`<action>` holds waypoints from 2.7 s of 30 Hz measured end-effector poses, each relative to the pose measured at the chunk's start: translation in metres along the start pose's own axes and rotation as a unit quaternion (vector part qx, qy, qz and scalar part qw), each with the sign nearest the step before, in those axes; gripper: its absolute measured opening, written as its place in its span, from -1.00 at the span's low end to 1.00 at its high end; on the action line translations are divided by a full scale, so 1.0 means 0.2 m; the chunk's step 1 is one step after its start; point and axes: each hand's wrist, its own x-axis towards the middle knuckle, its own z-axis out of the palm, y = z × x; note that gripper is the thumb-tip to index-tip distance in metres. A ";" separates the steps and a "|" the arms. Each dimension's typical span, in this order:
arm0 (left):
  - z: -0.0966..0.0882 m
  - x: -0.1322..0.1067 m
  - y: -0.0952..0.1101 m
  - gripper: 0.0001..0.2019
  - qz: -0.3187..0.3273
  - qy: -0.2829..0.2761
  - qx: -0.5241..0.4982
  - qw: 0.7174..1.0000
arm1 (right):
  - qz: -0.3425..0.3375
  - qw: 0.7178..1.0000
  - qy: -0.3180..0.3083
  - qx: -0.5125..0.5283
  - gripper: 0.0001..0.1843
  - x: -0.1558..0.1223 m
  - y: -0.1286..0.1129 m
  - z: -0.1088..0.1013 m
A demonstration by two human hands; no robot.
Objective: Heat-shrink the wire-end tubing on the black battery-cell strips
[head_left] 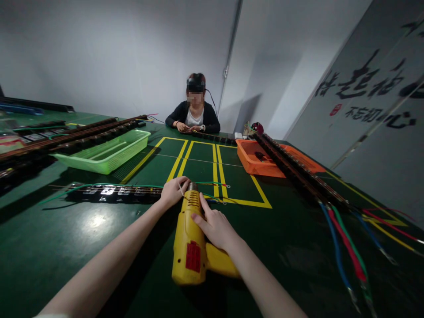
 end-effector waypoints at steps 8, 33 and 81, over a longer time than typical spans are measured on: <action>-0.07 0.01 -0.04 -0.60 0.057 -0.119 -0.025 0.991 | 0.017 0.999 -0.007 0.028 -0.11 -0.03 0.05 -0.05; -0.14 0.07 -0.08 -0.33 0.060 -0.315 -0.204 0.925 | 0.105 0.994 0.013 0.037 -0.37 -0.12 0.15 -0.12; -0.11 0.07 -0.12 -0.53 0.067 -0.279 -0.281 0.916 | 0.099 0.995 0.018 0.003 -0.17 -0.15 0.08 -0.06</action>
